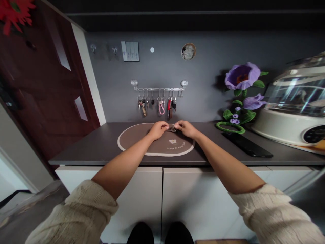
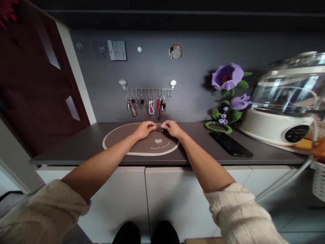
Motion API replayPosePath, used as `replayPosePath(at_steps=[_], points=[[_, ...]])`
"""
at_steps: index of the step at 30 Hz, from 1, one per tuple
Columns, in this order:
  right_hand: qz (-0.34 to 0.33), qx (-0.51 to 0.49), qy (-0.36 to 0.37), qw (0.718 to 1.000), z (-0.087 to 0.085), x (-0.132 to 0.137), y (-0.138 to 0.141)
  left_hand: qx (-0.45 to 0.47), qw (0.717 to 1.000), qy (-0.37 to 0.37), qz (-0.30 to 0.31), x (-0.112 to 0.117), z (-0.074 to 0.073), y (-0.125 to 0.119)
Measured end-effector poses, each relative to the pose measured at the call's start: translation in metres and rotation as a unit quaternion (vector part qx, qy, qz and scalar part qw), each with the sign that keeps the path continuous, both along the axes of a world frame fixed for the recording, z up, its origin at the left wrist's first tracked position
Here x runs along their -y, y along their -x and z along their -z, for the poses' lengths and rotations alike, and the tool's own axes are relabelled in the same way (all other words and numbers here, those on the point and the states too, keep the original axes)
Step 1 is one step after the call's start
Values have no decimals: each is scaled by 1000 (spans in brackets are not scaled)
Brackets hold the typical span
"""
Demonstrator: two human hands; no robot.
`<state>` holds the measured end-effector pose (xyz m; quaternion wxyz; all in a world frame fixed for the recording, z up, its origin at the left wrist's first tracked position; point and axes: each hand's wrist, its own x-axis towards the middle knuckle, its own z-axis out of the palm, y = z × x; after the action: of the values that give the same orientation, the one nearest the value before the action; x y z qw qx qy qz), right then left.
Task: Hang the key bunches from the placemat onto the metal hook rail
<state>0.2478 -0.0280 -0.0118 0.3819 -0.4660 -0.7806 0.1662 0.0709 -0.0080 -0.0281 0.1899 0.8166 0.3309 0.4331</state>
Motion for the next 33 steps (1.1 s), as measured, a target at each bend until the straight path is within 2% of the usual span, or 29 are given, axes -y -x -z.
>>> replayPosePath(at_steps=[5, 14, 18, 25, 29, 33], points=[[-39, -111, 67, 991, -1, 3, 4, 7, 1000, -2, 7, 3, -3, -2], [-42, -193, 94, 976, -3, 8, 11, 29, 999, 0, 36, 6, -5, -5], [-54, -213, 92, 971, -4, 7, 12, 48, 998, 18, 48, 7, -6, -6], [-74, -227, 98, 966, -3, 7, 12, 147, 981, 97, 76, 5, -5, -6], [-84, -218, 104, 967, 0, 7, 13, 201, 969, 129, 70, 3, -5, -6], [-83, -222, 94, 967, -1, 9, 14, 217, 965, 130, 67, 4, -6, -7]])
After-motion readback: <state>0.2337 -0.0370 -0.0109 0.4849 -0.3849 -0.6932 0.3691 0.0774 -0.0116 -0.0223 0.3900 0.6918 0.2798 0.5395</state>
